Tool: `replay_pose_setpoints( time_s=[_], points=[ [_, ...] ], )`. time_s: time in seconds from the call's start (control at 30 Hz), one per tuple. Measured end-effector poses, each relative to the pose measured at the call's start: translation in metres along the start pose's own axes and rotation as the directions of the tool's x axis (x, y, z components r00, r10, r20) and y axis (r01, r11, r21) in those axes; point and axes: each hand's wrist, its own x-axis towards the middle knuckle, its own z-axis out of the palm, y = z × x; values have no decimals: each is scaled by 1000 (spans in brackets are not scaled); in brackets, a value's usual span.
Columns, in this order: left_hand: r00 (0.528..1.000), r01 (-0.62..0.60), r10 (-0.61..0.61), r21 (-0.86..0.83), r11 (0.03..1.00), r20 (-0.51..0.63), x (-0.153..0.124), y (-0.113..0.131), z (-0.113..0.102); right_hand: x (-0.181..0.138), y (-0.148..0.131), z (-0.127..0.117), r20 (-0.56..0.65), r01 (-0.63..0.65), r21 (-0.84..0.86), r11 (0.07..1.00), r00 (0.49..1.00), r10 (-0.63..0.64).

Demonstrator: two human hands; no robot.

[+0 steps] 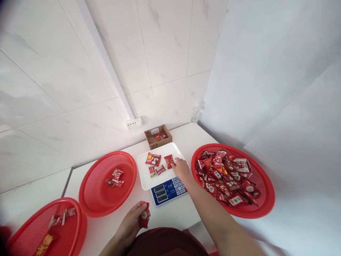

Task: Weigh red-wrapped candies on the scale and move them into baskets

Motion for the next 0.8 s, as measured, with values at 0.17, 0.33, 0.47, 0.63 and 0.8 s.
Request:
replay_pose_setpoints(
  time_s=[0.17,0.33,0.47,0.63,0.8],
  points=[
    [1000,-13,13,7,1000,15,0,2,3,4,-23,8,-15,-77,37,996,997,78],
    [1000,-7,7,-8,1000,-7,-2,-3,-8,7,-25,12,7,-118,134,984,993,118],
    [999,15,-16,-25,1000,-29,0,-4,-14,-6,-1,-1,-33,-67,236,969,997,76],
    [999,33,-34,-17,999,-6,8,1,-8,-37,70,-29,-117,-112,260,959,982,147],
    [998,42,-42,5,999,36,14,3,5,-67,152,-44,-98,-234,179,956,962,254]
  ],
)
